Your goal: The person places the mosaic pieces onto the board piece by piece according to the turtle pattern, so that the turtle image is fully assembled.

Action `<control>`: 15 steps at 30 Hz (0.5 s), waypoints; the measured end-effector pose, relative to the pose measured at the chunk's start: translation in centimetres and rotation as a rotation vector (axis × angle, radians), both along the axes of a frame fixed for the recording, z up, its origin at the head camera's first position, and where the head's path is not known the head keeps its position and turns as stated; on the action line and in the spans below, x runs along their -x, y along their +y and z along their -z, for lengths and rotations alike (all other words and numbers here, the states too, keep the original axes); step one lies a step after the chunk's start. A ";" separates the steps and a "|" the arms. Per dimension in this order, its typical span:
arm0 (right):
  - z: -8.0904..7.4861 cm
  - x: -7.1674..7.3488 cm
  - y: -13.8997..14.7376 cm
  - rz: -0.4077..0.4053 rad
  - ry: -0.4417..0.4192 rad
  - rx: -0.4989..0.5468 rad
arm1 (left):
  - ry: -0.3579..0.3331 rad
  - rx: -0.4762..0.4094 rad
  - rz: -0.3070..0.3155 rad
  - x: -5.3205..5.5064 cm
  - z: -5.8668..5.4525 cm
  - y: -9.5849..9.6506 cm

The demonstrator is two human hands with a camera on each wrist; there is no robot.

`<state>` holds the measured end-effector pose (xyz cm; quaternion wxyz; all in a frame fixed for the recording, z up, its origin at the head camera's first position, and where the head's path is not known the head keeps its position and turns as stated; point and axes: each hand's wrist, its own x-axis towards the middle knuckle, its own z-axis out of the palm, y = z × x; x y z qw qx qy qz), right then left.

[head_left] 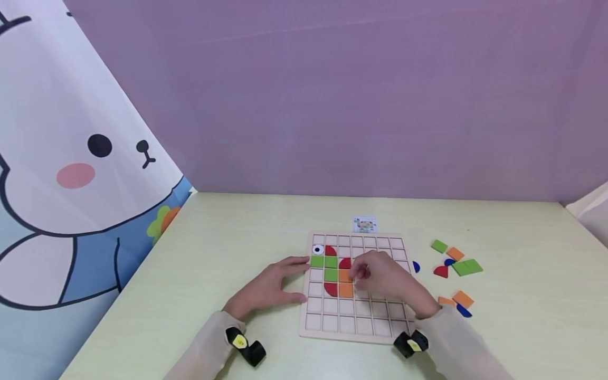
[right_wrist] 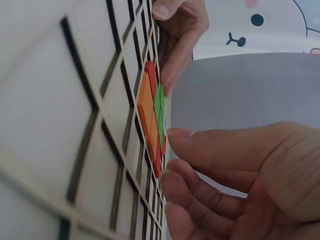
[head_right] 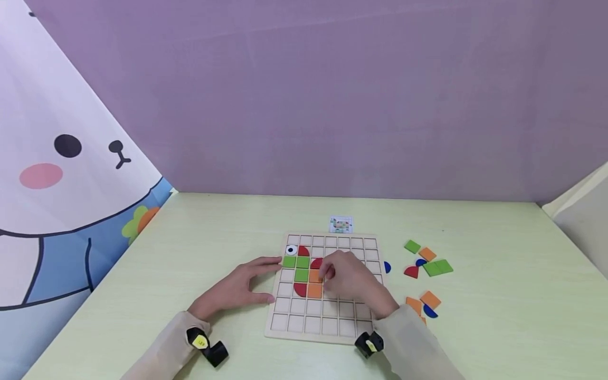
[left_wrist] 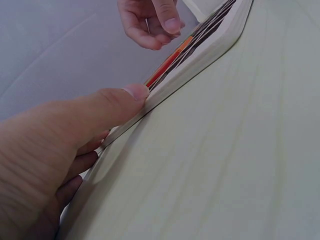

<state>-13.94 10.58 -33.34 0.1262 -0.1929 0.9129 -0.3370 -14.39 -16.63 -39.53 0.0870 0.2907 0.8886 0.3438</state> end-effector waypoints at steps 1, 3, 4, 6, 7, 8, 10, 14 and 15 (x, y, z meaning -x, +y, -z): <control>-0.1 0.0 0.2 0.007 0.007 -0.002 | 0.001 0.001 0.000 0.0 0.0 0.0; -0.2 -0.1 0.7 0.025 0.017 -0.012 | 0.000 0.004 -0.002 0.0 0.0 -0.1; -0.3 -0.1 0.9 0.033 0.018 -0.018 | -0.002 0.006 -0.003 0.0 0.0 -0.1; -0.4 0.0 1.6 0.047 0.015 -0.029 | -0.006 0.014 -0.011 -0.1 0.0 -0.1; -0.5 0.0 1.9 0.052 0.015 -0.035 | -0.009 0.015 -0.015 -0.1 -0.1 -0.1; -0.5 0.1 2.3 0.056 0.018 -0.040 | -0.007 0.019 -0.019 -0.1 -0.1 -0.1; -0.7 0.2 3.1 0.063 0.027 -0.050 | -0.003 0.026 -0.023 -0.1 -0.1 0.0; -0.8 0.4 5.0 0.090 0.064 -0.077 | 0.008 0.028 -0.009 0.0 -0.3 0.0; -0.8 0.4 5.5 0.103 0.063 -0.084 | 0.009 0.027 -0.004 0.0 -0.4 -0.1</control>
